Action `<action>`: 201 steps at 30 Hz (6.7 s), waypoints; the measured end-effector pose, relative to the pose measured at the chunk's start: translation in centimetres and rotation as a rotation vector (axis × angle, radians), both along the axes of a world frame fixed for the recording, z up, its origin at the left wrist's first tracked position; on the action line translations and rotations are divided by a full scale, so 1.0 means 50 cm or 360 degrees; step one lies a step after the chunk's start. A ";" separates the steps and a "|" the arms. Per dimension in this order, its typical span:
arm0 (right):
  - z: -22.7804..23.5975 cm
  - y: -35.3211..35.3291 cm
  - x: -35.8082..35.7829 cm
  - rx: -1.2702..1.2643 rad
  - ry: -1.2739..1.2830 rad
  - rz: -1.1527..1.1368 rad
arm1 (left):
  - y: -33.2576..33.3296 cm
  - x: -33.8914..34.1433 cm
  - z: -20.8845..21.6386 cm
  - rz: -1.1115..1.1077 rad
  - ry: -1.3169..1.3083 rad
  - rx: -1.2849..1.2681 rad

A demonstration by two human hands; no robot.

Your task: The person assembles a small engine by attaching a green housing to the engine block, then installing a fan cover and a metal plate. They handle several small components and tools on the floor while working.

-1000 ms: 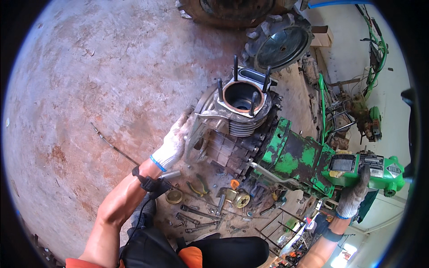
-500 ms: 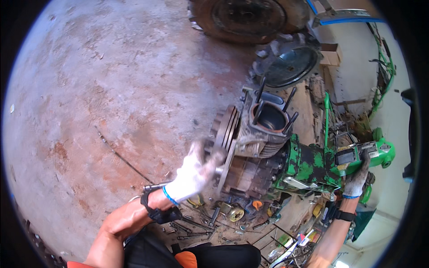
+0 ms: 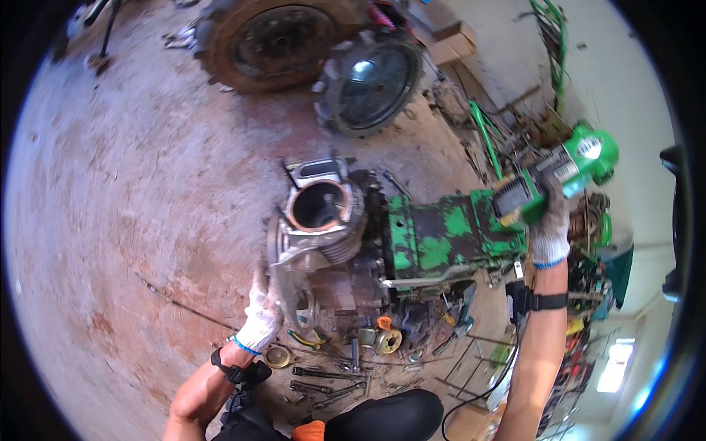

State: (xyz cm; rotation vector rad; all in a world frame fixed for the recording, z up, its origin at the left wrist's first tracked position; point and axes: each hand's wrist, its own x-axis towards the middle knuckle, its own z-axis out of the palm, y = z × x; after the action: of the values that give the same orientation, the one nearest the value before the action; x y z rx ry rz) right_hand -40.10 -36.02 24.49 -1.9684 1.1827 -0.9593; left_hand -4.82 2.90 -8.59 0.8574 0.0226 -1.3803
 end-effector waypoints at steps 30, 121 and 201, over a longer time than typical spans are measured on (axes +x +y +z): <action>0.053 -0.082 0.235 0.0401 0.0122 -0.0597 | -0.067 0.088 0.041 -0.0029 -0.0353 0.0305; -0.136 0.189 0.018 0.0136 0.0723 -0.0745 | -0.153 0.075 0.261 -0.0106 -0.1589 0.0122; -0.283 0.601 0.141 -0.0117 -0.0298 -0.0824 | -0.372 0.289 0.285 -0.0426 -0.2101 0.0849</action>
State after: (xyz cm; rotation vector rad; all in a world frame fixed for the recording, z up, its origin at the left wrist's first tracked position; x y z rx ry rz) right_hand -33.03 -5.98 10.35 -1.6053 1.6002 -1.4275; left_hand 9.61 -15.72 5.64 2.1430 -0.7869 -0.8083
